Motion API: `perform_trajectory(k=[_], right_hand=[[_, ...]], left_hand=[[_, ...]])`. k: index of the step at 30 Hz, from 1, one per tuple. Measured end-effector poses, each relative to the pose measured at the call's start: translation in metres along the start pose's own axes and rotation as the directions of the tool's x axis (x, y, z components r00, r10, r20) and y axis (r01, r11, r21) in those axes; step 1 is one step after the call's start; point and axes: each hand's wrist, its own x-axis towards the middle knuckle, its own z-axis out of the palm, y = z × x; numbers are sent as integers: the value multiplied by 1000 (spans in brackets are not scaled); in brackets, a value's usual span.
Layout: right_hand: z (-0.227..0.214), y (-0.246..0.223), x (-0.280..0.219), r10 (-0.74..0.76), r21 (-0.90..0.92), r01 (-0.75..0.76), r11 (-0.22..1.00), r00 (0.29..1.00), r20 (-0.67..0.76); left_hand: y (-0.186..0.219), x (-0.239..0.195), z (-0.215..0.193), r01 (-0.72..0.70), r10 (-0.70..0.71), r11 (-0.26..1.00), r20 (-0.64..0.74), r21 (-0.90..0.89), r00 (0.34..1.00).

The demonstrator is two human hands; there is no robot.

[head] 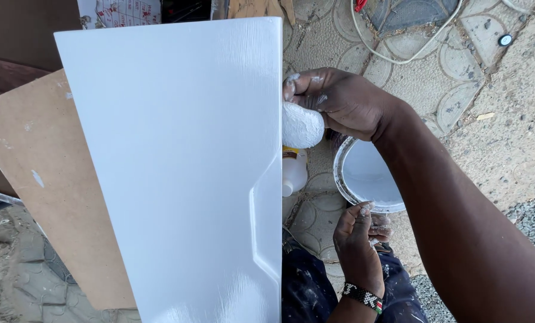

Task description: The person paints a rectangular white board with white paint using a round foam brush. They repeatedly dip the brush into a bucket of paint and apply it to the board's surface. The person also uses a sanding block to smooth the board and places it on a wooden surface alongside other painted boards.

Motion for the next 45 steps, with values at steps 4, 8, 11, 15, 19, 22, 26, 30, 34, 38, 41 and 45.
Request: perform_trajectory(k=[4, 8, 11, 15, 19, 22, 26, 30, 34, 38, 41, 45], right_hand=[[17, -39, 9, 28, 123, 16, 992, 937, -349], [27, -49, 1, -134, 21, 141, 990, 970, -205], [41, -29, -25, 160, 55, -152, 987, 970, -185], [69, 34, -79, 307, -92, -315, 945, 947, -90], [100, 79, -148, 512, -495, -494, 715, 852, -112], [79, 72, -188, 425, -305, -472, 827, 881, -209], [102, 18, -195, 214, -239, -258, 936, 958, -192], [146, -13, -179, -362, -837, -1, 548, 901, -239], [143, 48, -200, -339, -935, 353, 33, 884, 322], [156, 54, -216, -283, -865, 500, -39, 825, 490], [121, 24, -185, -447, -924, 378, -53, 818, 361], [73, -13, -183, -635, -997, 7, 82, 771, -47]], left_hand=[[-3, 2, 1, 0, 0, 1000, 4, 10, 1000], [-10, 5, -4, -6, 6, 1000, 9, -18, 1000], [-16, 6, -6, -30, 30, 1000, -10, -6, 999], [-37, 11, -25, -34, 34, 999, -1, -20, 999], [-28, -24, -47, -49, 56, 993, -59, 110, 997], [-60, -27, -79, -88, 87, 996, -37, -21, 995], [-42, -63, -99, -67, 65, 991, -20, -115, 998], [-39, -90, -110, 11, -24, 987, -82, -160, 996], [-56, -78, -114, 43, -62, 979, -92, -201, 994], [-69, -76, -121, 74, -89, 992, -154, -100, 984], [-87, -59, -119, 65, -73, 991, -69, -117, 995], [-97, -47, -114, 35, -37, 986, -11, -163, 999]])
